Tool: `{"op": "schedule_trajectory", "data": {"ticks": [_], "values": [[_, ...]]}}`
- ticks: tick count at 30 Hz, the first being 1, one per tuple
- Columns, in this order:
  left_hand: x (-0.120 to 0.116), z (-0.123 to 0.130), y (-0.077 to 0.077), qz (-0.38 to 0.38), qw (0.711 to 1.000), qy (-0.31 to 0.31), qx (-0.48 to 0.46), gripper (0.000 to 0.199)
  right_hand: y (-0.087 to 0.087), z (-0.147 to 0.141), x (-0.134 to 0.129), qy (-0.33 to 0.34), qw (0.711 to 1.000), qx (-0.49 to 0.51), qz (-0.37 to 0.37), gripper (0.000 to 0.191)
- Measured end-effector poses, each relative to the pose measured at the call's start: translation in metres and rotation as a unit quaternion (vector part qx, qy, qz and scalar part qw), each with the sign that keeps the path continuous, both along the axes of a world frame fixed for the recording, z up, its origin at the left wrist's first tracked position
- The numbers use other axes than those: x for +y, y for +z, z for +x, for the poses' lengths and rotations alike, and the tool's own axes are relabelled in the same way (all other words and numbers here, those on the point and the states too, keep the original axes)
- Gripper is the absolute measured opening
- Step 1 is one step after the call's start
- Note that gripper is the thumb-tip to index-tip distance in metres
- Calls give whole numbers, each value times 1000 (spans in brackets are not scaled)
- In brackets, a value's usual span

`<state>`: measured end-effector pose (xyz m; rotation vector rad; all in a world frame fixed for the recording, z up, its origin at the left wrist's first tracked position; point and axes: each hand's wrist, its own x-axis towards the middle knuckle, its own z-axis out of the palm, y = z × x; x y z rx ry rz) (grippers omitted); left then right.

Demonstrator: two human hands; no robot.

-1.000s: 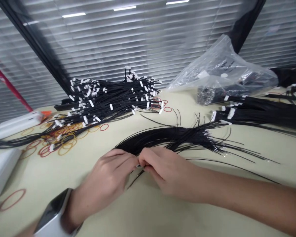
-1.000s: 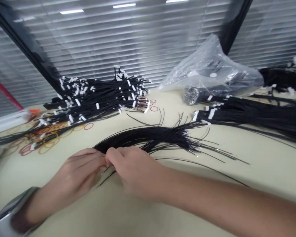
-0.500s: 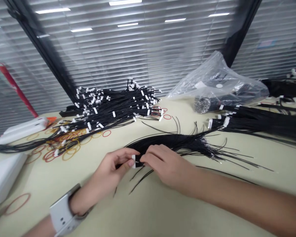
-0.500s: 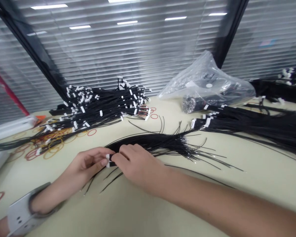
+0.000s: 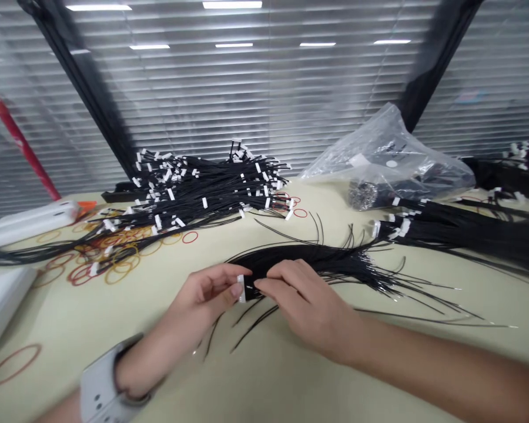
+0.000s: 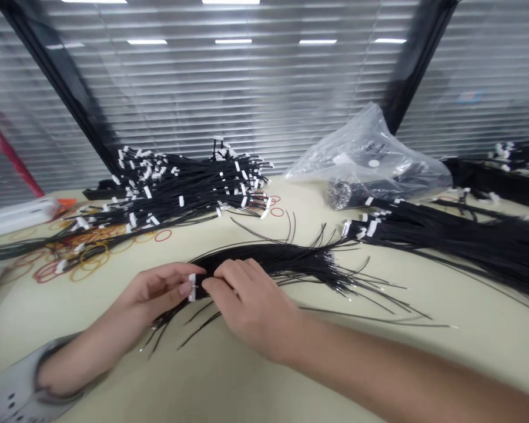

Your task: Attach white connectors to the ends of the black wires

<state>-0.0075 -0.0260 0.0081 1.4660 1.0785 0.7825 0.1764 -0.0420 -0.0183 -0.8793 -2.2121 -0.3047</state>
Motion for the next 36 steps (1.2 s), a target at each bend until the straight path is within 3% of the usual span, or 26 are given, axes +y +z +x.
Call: {"op": "schedule_trajectory", "data": {"ticks": [5, 13, 19, 25, 32, 36], "values": [[0, 0, 1, -11, 1000, 11, -16, 14, -6, -2, 4, 32, 999, 2, 6, 26], [-2, 1, -2, -4, 1000, 6, -9, 17, -4, -3, 3, 23, 999, -40, 25, 28], [-2, 1, -3, -22, 1000, -17, -9, 15, -8, -4, 4, 18, 1000, 2, 26, 25], [-6, 0, 0, -4, 999, -37, 14, 15, -8, -4, 4, 61, 996, 40, 48, 21], [-4, 2, -3, 31, 999, -14, 29, 16, -10, -2, 8, 91, 995, 48, 14, 22], [-1, 2, -5, 21, 999, -12, 23, 15, -12, 0, 8, 104, 990, 59, -73, 21]]}}
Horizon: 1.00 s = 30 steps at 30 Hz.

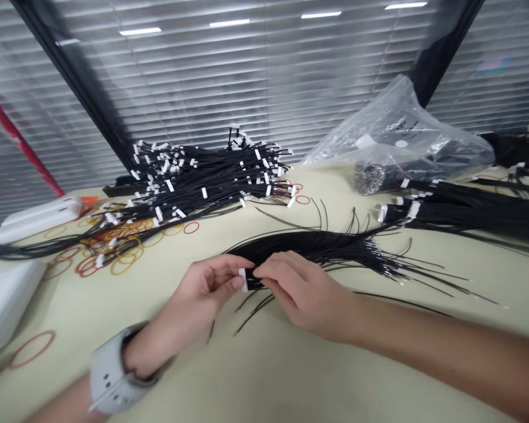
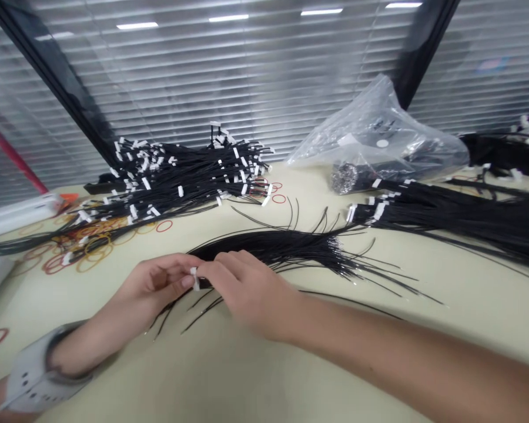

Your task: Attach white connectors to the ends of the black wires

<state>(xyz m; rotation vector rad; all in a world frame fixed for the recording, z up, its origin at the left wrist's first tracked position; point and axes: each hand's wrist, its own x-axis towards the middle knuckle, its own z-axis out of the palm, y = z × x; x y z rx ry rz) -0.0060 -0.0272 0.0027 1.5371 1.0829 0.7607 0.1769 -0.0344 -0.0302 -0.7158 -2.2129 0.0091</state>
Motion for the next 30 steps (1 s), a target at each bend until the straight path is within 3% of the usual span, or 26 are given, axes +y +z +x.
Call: {"op": "schedule_trajectory", "data": {"ticks": [4, 10, 17, 24, 30], "values": [[1, -1, -1, -14, 1000, -12, -6, 16, 1, 1, -1, 12, 997, 17, -77, 34], [2, 0, 0, -29, 1000, -7, 7, 16, 2, 1, -3, 4, 995, 23, -99, 35], [2, 1, 0, -29, 999, -12, 4, 16, 3, 2, -3, 10, 996, 1, -85, 42], [1, -1, -1, -25, 1000, -16, 2, 21, 6, 2, -1, 10, 995, 15, -96, 37], [-1, 3, 5, -22, 1000, -11, 4, 14, 3, -1, -2, -6, 1000, 12, -3, 36]]}}
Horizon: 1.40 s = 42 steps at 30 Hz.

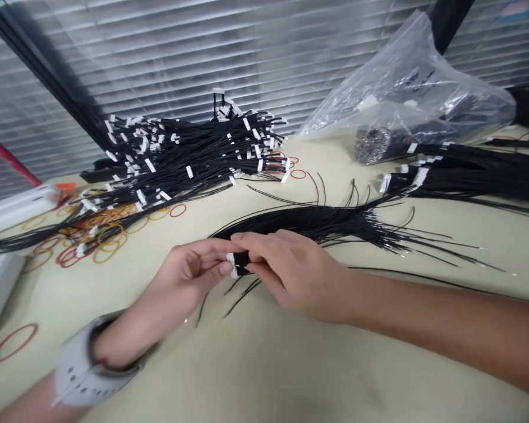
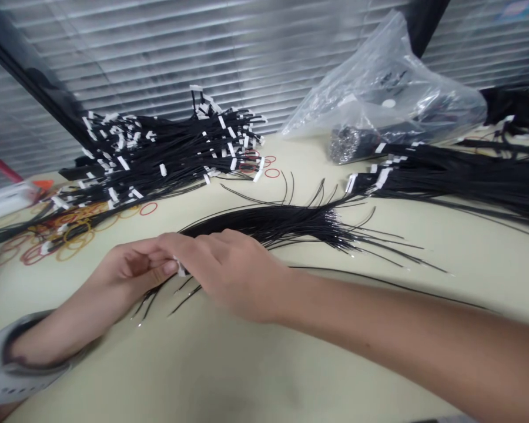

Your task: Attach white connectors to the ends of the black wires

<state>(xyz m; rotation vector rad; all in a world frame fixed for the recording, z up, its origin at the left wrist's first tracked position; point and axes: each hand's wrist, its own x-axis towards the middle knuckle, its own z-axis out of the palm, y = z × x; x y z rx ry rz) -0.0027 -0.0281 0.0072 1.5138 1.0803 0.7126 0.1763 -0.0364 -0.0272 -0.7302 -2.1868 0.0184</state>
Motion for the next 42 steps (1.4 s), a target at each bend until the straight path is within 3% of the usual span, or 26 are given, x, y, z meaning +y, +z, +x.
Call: {"op": "schedule_trajectory", "data": {"ticks": [10, 24, 35, 39, 42], "values": [[3, -1, -2, 8, 999, 23, 31, 18, 8, 2, -3, 1, 992, 46, -116, 34], [2, -3, -1, 8, 999, -5, 39, 17, 6, 1, -1, 7, 989, 43, -138, 33], [-10, 3, 3, 61, 995, -15, 74, 20, -1, -1, 1, 30, 999, 11, -4, 33], [-8, 1, 4, 63, 996, -23, 63, 18, 3, 0, 3, -2, 997, -40, 64, 28], [-2, -2, 4, 104, 991, 9, 88, 18, 9, 6, 7, -41, 986, -108, 121, 26]]}}
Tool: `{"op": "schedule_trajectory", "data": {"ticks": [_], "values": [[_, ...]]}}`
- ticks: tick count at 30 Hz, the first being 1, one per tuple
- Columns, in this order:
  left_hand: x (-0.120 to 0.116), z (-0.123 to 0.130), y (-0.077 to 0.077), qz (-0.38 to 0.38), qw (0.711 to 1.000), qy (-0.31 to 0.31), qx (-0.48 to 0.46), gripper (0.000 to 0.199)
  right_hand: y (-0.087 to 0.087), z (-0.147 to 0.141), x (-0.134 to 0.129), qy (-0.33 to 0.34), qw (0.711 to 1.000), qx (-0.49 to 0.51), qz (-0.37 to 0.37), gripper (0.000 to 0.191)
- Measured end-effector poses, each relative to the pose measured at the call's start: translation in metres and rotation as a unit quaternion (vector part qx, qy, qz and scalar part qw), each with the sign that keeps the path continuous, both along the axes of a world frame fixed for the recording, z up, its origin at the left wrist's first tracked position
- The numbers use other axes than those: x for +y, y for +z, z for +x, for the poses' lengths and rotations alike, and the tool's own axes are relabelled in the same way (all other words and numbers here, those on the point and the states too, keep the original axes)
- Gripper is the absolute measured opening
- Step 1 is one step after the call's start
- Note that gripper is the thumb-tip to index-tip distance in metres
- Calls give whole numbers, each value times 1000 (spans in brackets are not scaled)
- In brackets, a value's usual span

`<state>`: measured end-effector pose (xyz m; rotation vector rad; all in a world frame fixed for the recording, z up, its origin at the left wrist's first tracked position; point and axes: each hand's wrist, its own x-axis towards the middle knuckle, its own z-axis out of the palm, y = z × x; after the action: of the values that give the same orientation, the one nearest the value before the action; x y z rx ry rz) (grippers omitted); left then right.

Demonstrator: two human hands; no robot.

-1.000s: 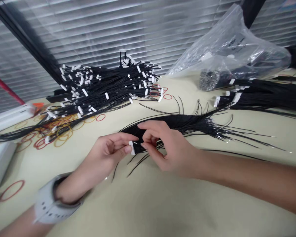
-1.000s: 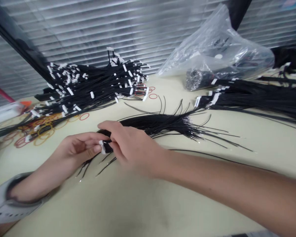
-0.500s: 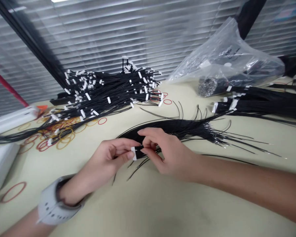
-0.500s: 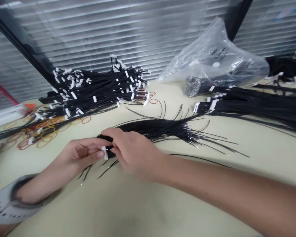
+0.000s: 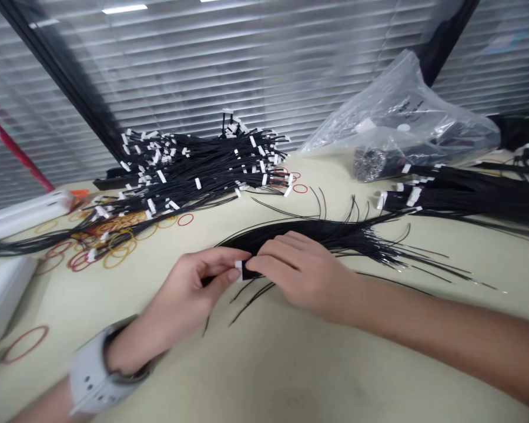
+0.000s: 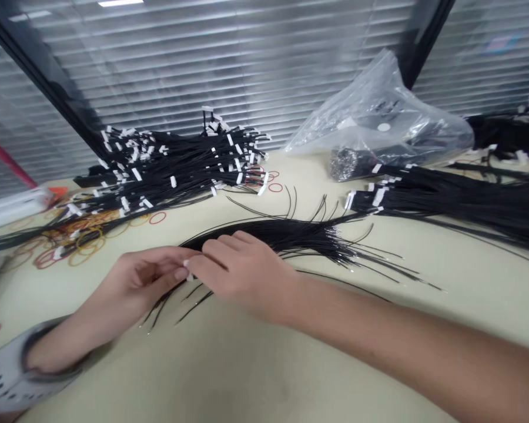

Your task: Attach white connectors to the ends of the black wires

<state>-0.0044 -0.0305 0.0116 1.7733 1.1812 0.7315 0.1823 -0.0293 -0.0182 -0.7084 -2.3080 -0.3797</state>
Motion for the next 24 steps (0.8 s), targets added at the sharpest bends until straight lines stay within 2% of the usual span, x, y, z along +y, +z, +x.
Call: {"op": "schedule_trajectory", "data": {"ticks": [4, 6, 8, 10, 12, 15, 20, 24], "values": [[7, -5, -2, 29, 999, 37, 17, 17, 10, 8, 2, -37, 997, -59, 35, 28], [9, -7, -3, 23, 999, 34, 7, 17, 12, 9, 0, -17, 996, -79, 36, 27], [10, -7, -4, 24, 999, 30, 5, 17, 12, 7, -5, 21, 994, -106, -11, 24], [10, -7, -3, 27, 999, 26, 19, 18, 9, 4, -10, 32, 987, -128, -89, 20], [8, -6, -1, 30, 999, 16, 37, 19, 4, 1, -12, 8, 979, -138, -152, 18], [6, -5, 2, 42, 998, 2, 42, 18, -1, 0, -11, -24, 972, -138, -190, 17], [3, -5, 3, 48, 997, -11, 57, 18, 0, 0, -11, -38, 971, -132, -195, 18], [2, -7, 1, 18, 998, -18, 57, 24, 4, 1, -14, -28, 969, -180, -164, 18]]}}
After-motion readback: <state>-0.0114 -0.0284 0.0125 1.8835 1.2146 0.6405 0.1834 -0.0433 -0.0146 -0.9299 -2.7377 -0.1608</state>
